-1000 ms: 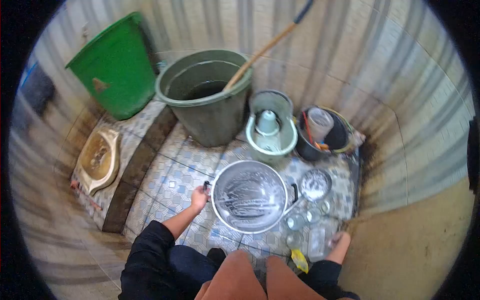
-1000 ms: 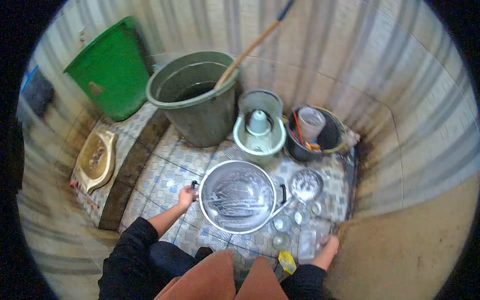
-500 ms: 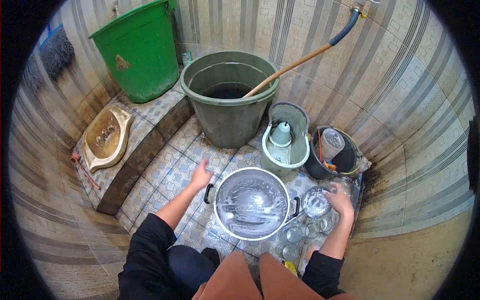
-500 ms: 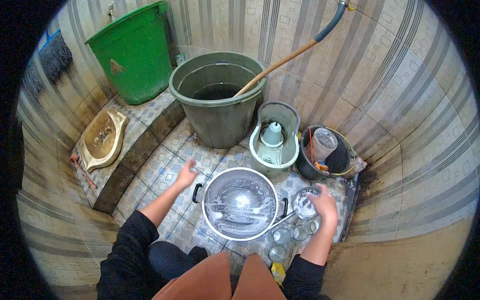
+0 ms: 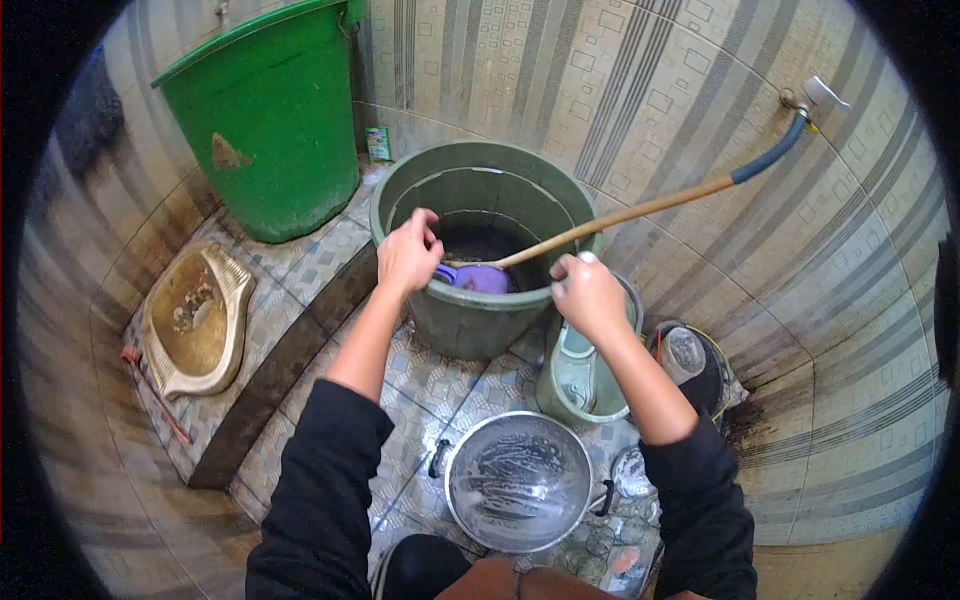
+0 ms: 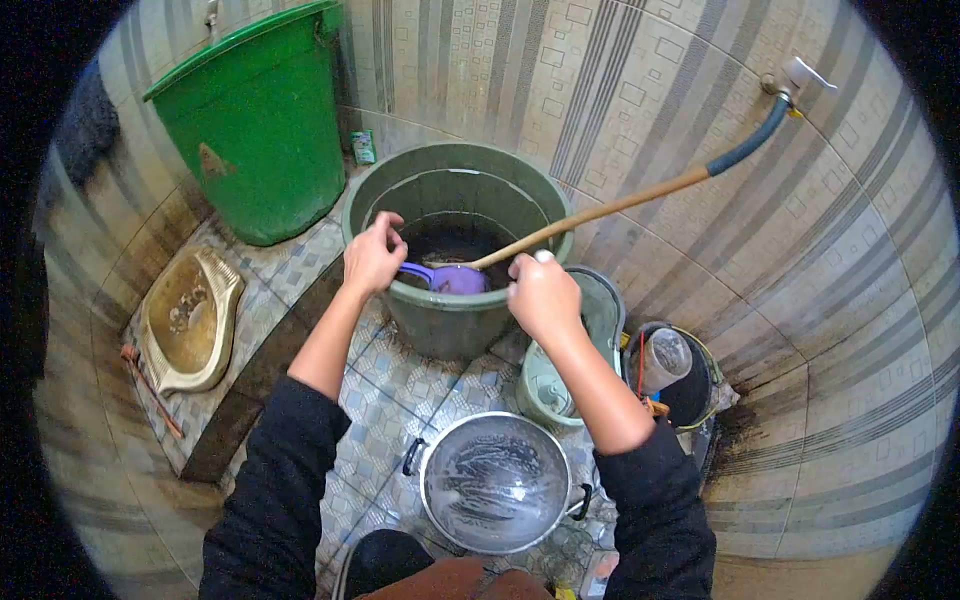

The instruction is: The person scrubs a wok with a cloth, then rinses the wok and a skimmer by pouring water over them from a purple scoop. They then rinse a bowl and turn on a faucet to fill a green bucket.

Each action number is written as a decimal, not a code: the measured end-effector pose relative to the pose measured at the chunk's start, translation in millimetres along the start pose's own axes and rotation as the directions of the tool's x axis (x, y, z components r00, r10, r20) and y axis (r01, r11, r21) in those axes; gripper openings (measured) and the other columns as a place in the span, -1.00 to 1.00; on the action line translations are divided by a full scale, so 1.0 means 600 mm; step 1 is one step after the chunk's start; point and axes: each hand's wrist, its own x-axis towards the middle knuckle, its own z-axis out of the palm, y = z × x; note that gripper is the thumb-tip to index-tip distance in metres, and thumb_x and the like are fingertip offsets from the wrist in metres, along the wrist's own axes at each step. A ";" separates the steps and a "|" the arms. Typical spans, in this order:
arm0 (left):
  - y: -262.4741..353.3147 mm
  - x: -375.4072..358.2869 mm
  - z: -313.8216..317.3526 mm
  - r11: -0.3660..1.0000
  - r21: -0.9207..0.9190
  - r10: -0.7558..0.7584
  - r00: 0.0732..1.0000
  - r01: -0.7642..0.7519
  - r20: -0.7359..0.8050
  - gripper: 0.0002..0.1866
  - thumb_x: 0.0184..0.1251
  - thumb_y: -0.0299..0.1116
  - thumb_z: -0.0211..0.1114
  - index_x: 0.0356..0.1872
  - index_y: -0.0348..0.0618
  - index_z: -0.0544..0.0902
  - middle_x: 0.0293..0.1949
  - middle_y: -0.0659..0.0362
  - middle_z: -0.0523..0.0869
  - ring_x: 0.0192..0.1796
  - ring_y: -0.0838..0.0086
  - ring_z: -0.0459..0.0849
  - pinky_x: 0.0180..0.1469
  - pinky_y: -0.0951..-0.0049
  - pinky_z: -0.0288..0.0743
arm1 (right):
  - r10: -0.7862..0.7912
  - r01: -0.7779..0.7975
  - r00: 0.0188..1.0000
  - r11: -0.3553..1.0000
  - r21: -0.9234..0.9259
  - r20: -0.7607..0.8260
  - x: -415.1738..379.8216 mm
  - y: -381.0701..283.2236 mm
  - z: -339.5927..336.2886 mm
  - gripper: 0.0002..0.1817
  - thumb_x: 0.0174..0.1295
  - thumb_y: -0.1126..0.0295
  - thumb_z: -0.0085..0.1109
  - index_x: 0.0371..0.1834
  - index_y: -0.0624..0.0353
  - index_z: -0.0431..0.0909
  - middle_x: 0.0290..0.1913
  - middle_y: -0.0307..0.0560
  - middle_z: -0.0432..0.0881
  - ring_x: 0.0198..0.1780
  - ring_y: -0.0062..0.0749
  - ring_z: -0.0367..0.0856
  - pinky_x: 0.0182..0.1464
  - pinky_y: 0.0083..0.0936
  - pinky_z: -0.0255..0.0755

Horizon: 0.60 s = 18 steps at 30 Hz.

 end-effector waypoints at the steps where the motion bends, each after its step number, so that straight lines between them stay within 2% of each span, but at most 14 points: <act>1: -0.002 0.011 0.000 0.997 0.071 -0.012 0.997 0.006 0.079 -0.66 -0.09 -0.29 0.15 -0.20 -0.04 0.39 -0.47 0.23 0.59 -0.31 0.27 0.55 -0.27 0.29 0.38 | 0.002 -0.002 0.999 1.000 -0.018 -0.033 0.040 -0.001 0.036 -0.88 -0.16 0.40 0.04 -0.50 0.13 0.50 -0.41 0.03 0.51 -0.33 -0.11 0.51 -0.28 -0.29 0.40; 3: -0.005 0.029 0.004 0.995 0.094 -0.056 0.988 0.043 0.143 -0.65 -0.10 -0.30 0.17 -0.19 -0.04 0.39 -0.48 0.23 0.59 -0.32 0.27 0.56 -0.28 0.27 0.38 | -0.017 0.018 1.000 0.988 -0.155 0.004 0.112 -0.001 0.104 -0.89 -0.13 0.41 0.00 -0.54 0.11 0.53 -0.42 0.03 0.52 -0.35 -0.12 0.52 -0.31 -0.28 0.41; 5: 0.004 0.033 0.001 0.981 0.012 -0.193 0.981 0.193 -0.003 -0.66 -0.09 -0.31 0.17 -0.20 -0.05 0.39 -0.51 0.22 0.59 -0.34 0.26 0.56 -0.29 0.25 0.38 | -0.013 0.037 0.991 0.983 -0.178 0.132 0.179 0.002 0.170 -0.87 -0.11 0.42 -0.03 -0.53 0.08 0.55 -0.40 0.04 0.54 -0.33 -0.15 0.54 -0.29 -0.29 0.42; 6: 0.001 0.031 0.000 0.984 -0.021 -0.177 0.983 0.177 -0.041 -0.67 -0.08 -0.32 0.18 -0.22 -0.06 0.39 -0.54 0.21 0.59 -0.36 0.25 0.57 -0.32 0.24 0.38 | -0.007 0.033 0.990 0.984 -0.174 0.144 0.206 -0.002 0.195 -0.87 -0.11 0.42 -0.03 -0.53 0.08 0.55 -0.40 0.04 0.54 -0.33 -0.15 0.54 -0.29 -0.29 0.42; 8: -0.005 0.032 0.005 0.983 -0.039 -0.180 0.981 0.177 -0.078 -0.70 -0.05 -0.35 0.16 -0.22 -0.06 0.37 -0.55 0.20 0.58 -0.41 0.23 0.57 -0.36 0.22 0.38 | 0.010 0.091 0.902 0.972 -0.215 0.431 0.249 -0.020 0.237 -0.77 0.00 0.44 -0.11 -0.35 0.23 0.55 -0.19 0.08 0.52 -0.17 -0.16 0.53 -0.18 -0.33 0.42; 9: -0.004 0.033 0.005 0.982 -0.026 -0.191 0.978 0.189 -0.080 -0.71 -0.04 -0.37 0.15 -0.22 -0.06 0.37 -0.56 0.19 0.58 -0.42 0.23 0.57 -0.37 0.22 0.38 | 0.007 0.091 0.901 0.975 -0.205 0.434 0.262 -0.033 0.253 -0.77 0.00 0.44 -0.11 -0.35 0.23 0.55 -0.19 0.08 0.52 -0.17 -0.16 0.53 -0.18 -0.33 0.42; 11: -0.010 0.034 0.012 0.989 -0.030 -0.147 0.981 0.144 -0.127 -0.73 -0.01 -0.39 0.12 -0.22 -0.07 0.36 -0.58 0.16 0.56 -0.44 0.21 0.56 -0.40 0.22 0.38 | -0.018 0.168 0.817 0.963 -0.209 0.576 0.281 -0.058 0.283 -0.75 0.02 0.42 -0.13 -0.32 0.25 0.54 -0.14 0.06 0.50 -0.12 -0.15 0.51 -0.13 -0.34 0.40; 14: -0.010 0.035 0.013 0.984 -0.092 -0.163 0.976 0.151 -0.143 -0.76 0.03 -0.40 0.10 -0.22 -0.07 0.35 -0.60 0.15 0.55 -0.46 0.21 0.55 -0.42 0.22 0.36 | -0.084 0.256 0.769 0.949 -0.185 0.633 0.296 -0.063 0.353 -0.74 -0.01 0.36 -0.07 -0.32 0.25 0.54 -0.15 0.04 0.51 -0.11 -0.14 0.49 -0.10 -0.36 0.38; 17: -0.011 0.035 0.016 0.982 -0.095 -0.176 0.971 0.162 -0.161 -0.76 0.03 -0.40 0.09 -0.23 -0.07 0.35 -0.61 0.16 0.54 -0.47 0.22 0.55 -0.43 0.23 0.36 | -0.131 0.262 0.772 0.957 -0.124 0.622 0.303 -0.083 0.362 -0.71 -0.06 0.31 -0.01 -0.34 0.25 0.55 -0.15 0.05 0.50 -0.11 -0.14 0.49 -0.10 -0.38 0.38; 18: -0.015 0.035 0.021 0.983 -0.104 -0.167 0.967 0.149 -0.192 -0.76 0.03 -0.41 0.09 -0.23 -0.06 0.36 -0.61 0.17 0.54 -0.48 0.22 0.55 -0.44 0.24 0.36 | -0.134 0.231 0.756 0.971 -0.069 0.640 0.307 -0.088 0.371 -0.68 -0.12 0.26 0.05 -0.30 0.20 0.55 -0.09 0.03 0.45 -0.05 -0.16 0.43 -0.07 -0.36 0.36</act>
